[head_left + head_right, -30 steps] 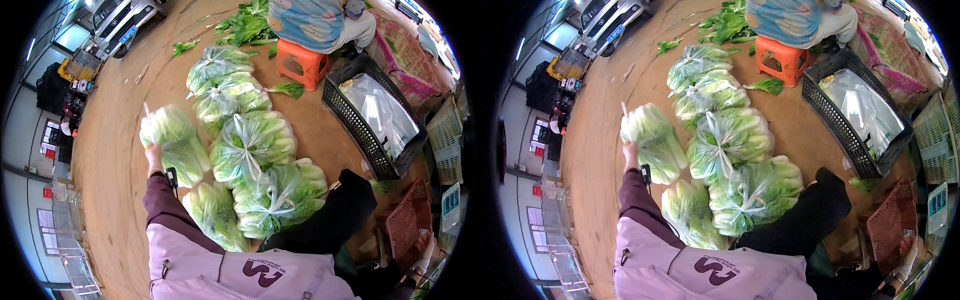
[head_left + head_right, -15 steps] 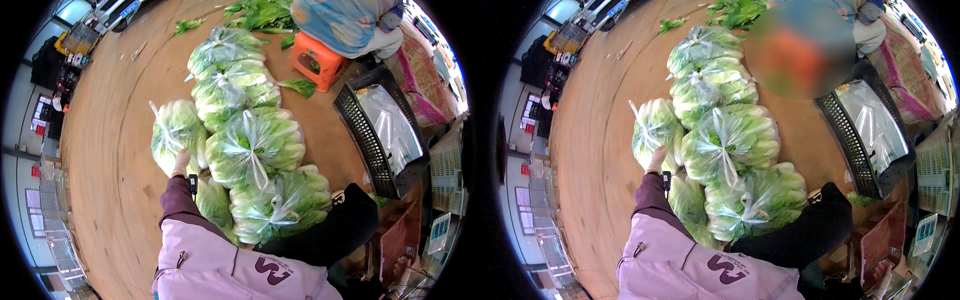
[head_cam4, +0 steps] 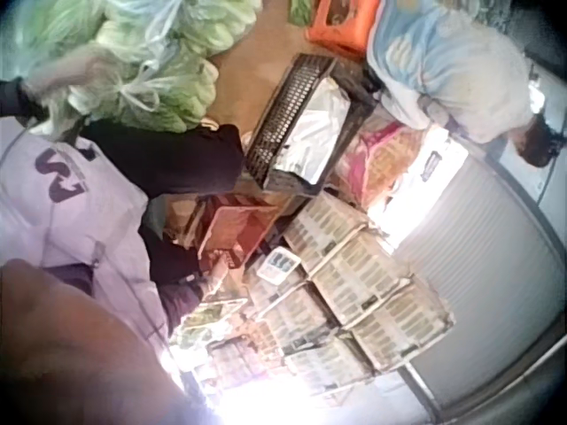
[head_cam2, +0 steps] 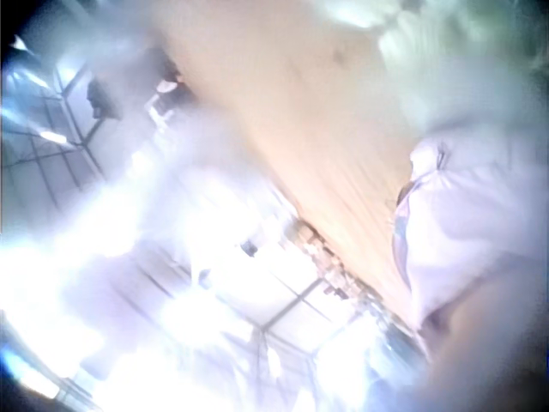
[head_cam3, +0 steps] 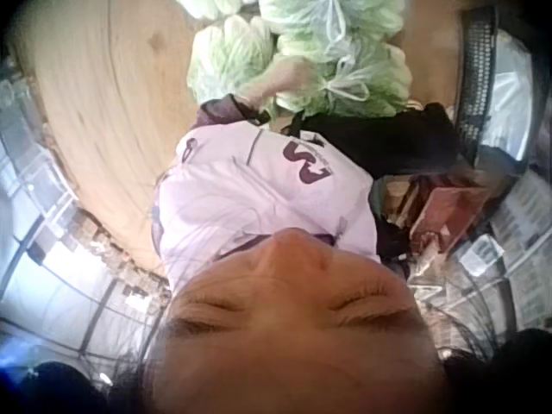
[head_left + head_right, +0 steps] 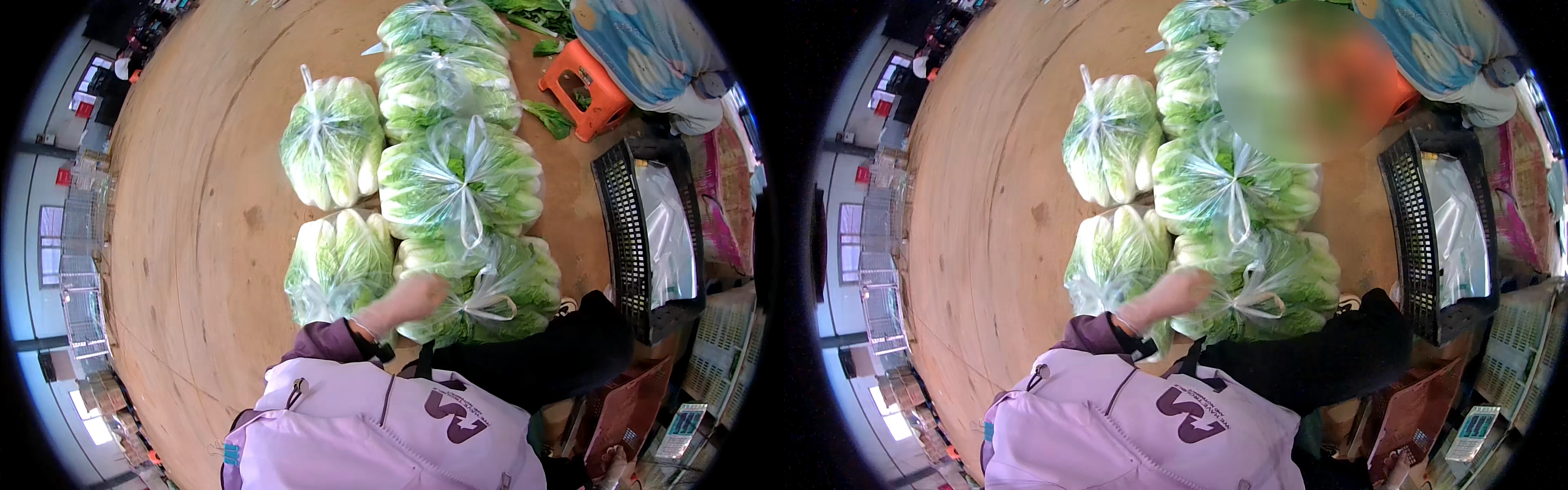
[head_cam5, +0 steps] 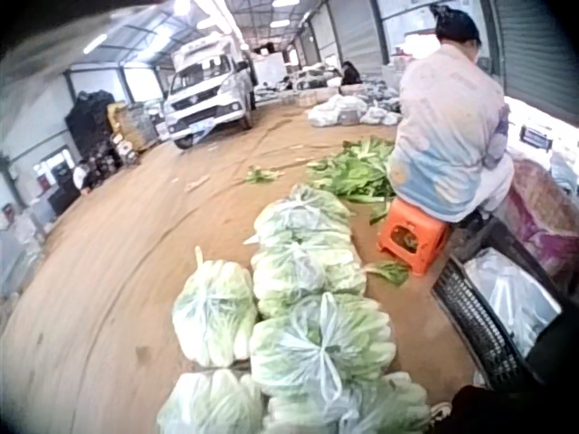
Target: The person trims the base and outer leaves of napa cabbages using a knife, places the trimmed cabbages into plastic bags, weighs the bags on an electronic scale, and ties the bags closed.
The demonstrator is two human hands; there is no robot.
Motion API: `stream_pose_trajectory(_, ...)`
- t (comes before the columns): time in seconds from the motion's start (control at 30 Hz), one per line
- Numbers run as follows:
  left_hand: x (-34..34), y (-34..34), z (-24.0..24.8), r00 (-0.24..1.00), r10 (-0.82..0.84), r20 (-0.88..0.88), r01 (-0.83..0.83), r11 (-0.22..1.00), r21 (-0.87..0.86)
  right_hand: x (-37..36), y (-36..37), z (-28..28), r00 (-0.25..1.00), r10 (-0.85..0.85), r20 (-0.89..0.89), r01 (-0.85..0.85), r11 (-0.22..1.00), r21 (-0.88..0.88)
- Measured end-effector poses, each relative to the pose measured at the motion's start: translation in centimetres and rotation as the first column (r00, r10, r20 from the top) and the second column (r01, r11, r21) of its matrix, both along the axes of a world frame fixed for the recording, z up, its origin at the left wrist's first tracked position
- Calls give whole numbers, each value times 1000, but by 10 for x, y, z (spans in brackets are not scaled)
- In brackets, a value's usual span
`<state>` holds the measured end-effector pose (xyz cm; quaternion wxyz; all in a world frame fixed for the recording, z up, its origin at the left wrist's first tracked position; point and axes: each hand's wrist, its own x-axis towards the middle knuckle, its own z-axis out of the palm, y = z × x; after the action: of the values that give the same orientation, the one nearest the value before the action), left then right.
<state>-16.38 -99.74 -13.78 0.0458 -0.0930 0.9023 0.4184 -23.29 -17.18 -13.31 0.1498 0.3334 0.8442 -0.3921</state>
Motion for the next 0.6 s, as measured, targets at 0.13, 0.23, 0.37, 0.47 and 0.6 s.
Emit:
stream_pose_trajectory(0.13, 5, 48, -5, 897, -267, 352, 277, 961, 22, -1, 9, -25, 912, 381, 150, -409, 827, 385)
stream_pose_trajectory(0.23, 19, 50, -10, 910, -141, 390, 227, 956, -184, -26, -130, -14, 819, 495, 290, -569, 638, 519)
stream_pose_trajectory(0.37, 0, 59, 7, 919, -232, 318, 320, 911, -259, -3, -219, -5, 726, 624, 290, -630, 435, 643)
stream_pose_trajectory(0.47, -27, 91, 27, 895, -441, 68, 435, 829, -351, 14, -202, -38, 819, 563, -110, -430, 728, 533)
stream_pose_trajectory(0.6, -44, 151, 95, 789, -472, -394, 377, 877, -297, 22, -204, -16, 876, 457, -155, -183, 612, 769)
